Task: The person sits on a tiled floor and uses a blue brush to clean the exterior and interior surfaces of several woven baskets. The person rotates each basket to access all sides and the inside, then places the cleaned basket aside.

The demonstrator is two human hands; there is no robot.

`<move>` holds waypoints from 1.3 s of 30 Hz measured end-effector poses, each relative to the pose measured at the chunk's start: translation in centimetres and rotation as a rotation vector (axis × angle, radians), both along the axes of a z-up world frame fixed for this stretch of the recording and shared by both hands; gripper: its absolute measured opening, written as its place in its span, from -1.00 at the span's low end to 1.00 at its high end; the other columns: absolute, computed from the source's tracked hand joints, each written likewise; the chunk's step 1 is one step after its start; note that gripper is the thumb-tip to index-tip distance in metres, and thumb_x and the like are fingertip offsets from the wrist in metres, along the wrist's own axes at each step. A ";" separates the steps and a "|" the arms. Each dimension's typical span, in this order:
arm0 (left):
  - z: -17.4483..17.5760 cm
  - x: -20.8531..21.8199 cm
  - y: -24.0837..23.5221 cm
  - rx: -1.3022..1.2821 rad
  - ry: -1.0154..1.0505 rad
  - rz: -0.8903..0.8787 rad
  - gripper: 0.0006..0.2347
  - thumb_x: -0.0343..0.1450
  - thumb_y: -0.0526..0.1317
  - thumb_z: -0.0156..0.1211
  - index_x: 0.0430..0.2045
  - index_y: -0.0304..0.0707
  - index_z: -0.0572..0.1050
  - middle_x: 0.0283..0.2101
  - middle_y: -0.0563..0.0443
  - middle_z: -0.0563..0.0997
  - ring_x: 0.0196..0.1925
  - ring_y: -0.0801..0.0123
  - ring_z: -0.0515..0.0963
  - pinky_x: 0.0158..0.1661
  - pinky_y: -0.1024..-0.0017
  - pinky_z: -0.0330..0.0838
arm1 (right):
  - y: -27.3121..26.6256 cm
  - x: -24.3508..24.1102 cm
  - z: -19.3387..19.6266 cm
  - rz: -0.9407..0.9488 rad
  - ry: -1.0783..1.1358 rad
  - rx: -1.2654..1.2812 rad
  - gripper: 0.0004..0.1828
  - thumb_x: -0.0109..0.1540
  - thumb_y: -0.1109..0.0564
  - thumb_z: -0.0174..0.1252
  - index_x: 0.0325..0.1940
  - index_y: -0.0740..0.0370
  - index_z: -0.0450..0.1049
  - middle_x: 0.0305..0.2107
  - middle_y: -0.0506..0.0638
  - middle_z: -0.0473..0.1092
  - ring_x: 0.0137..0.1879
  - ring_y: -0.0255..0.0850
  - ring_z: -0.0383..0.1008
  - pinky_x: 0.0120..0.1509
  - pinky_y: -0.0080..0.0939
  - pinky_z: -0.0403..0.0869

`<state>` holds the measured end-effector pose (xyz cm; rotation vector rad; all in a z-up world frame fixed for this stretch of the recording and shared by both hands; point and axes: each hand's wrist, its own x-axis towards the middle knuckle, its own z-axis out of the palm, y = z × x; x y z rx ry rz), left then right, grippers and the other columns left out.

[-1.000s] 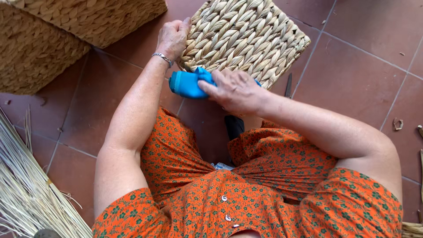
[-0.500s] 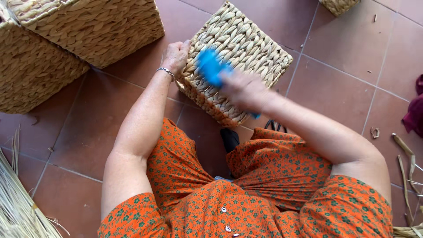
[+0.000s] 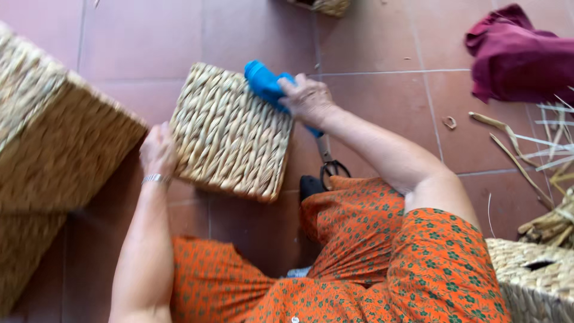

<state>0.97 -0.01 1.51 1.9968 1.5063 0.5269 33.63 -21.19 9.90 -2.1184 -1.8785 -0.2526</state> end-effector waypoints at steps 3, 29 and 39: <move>-0.3 -0.7 1.4 -0.127 0.074 0.023 -0.50 0.60 0.18 -0.08 -0.26 -0.31 0.61 -0.24 -0.30 0.62 -0.24 -0.08 0.56 -0.14 0.07 0.40 | -0.5 -3.6 -0.6 0.196 0.039 -0.027 -0.83 0.31 0.11 0.15 -0.01 -0.03 0.39 -0.26 0.05 0.45 -0.23 0.04 0.56 -0.39 0.12 0.51; 6.2 0.3 -2.1 -0.588 -0.362 0.047 -0.18 0.49 0.50 -0.41 0.07 -0.31 0.53 -0.17 -0.02 0.57 -0.28 0.36 0.52 -0.36 0.36 0.43 | 2.6 -15.8 -2.8 0.597 0.363 0.144 -0.75 0.32 0.01 0.10 0.04 0.06 0.30 -0.41 0.00 0.34 -0.39 -0.21 0.48 -0.47 -0.14 0.47; 6.7 0.5 -3.1 -0.608 -0.563 -0.108 -0.06 0.37 0.53 -0.44 0.22 -0.46 0.38 0.22 -0.27 0.52 0.25 0.15 0.51 0.24 0.18 0.38 | 8.5 -4.3 -3.3 0.073 0.062 0.020 -0.82 0.41 -0.01 -0.07 -0.25 0.03 0.18 -0.50 -0.01 0.30 -0.52 -0.32 0.37 -0.53 -0.22 0.40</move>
